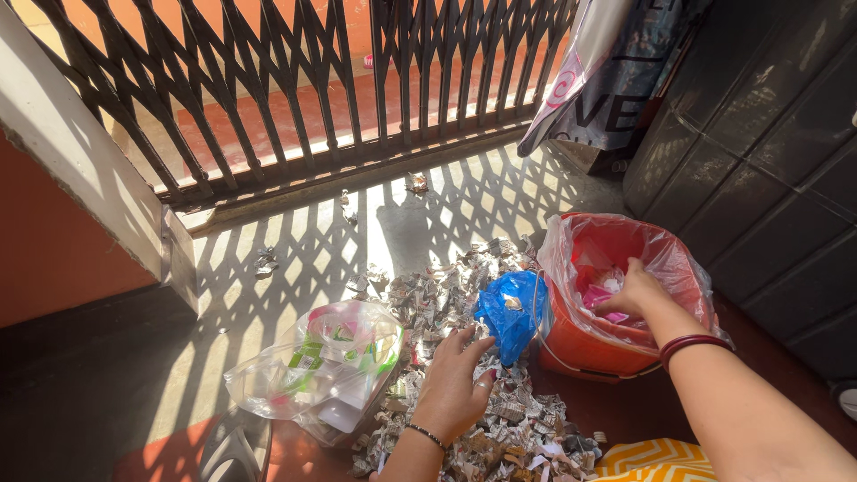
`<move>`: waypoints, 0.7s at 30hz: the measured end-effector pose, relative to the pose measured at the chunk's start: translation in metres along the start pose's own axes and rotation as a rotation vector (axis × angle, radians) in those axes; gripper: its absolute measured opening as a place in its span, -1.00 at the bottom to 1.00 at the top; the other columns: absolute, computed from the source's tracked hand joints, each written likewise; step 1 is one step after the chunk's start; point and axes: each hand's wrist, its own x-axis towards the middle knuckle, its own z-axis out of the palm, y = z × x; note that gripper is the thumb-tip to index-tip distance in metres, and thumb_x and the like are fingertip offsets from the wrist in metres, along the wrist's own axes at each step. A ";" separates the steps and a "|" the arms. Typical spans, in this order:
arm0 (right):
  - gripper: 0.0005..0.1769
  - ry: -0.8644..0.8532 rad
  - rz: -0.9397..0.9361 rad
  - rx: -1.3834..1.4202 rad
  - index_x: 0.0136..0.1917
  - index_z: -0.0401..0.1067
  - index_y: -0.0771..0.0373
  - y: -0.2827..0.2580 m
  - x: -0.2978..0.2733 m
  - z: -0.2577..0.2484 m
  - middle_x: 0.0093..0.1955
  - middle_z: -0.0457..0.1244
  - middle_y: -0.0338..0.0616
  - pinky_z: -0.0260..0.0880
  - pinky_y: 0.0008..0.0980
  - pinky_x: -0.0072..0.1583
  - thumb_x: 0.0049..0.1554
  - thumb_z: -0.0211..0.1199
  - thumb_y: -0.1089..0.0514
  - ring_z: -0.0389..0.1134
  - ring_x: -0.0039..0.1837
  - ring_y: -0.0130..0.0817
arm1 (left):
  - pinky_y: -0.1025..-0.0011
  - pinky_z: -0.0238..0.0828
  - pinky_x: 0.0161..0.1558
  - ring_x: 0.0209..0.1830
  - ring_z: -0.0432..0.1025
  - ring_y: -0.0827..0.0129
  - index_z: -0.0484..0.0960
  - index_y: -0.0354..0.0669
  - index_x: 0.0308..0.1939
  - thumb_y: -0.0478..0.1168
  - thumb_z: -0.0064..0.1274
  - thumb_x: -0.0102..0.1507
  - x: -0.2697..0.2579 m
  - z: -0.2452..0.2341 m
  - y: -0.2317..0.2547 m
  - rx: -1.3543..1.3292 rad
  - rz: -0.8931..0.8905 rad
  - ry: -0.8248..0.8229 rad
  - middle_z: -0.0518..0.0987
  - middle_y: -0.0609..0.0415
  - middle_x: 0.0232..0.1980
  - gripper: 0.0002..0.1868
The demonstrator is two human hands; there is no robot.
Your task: The person sits on the floor and sorts various small items, including plastic wrappers, boxes, and sachets, from a pile on the floor into a red bucket lined with a plastic bag. The person handles items one by one, placing them into the bucket.
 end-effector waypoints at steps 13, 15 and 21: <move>-0.68 0.376 -0.052 0.376 0.10 0.57 0.24 -0.003 -0.023 -0.017 -0.11 0.45 -0.04 0.38 -0.38 -0.06 0.04 0.44 0.21 0.45 -0.11 -0.30 | 0.09 0.18 0.33 0.42 0.19 0.16 0.57 0.17 0.20 -0.07 0.25 0.14 0.002 -0.033 -0.012 0.184 -0.147 0.283 0.42 0.07 0.32 -0.48; -0.73 0.447 -0.130 0.741 0.10 0.51 0.32 0.000 -0.039 -0.032 -0.16 0.38 -0.04 0.38 -0.40 -0.11 0.10 0.34 0.29 0.40 -0.16 -0.35 | 0.14 0.27 0.30 0.34 0.30 0.24 0.59 0.18 0.12 0.02 0.24 0.17 -0.010 -0.053 -0.021 0.266 -0.326 0.369 0.47 0.13 0.20 -0.57; -0.83 0.643 -0.419 1.298 0.08 0.37 0.30 0.013 -0.129 -0.066 -0.14 0.29 -0.30 0.28 -0.64 -0.11 0.24 0.30 0.35 0.26 -0.16 -0.67 | -0.11 0.19 0.31 0.41 0.23 0.10 0.42 0.05 0.37 0.27 0.42 -0.12 -0.033 -0.082 -0.057 0.449 -0.721 0.498 0.41 0.04 0.31 0.04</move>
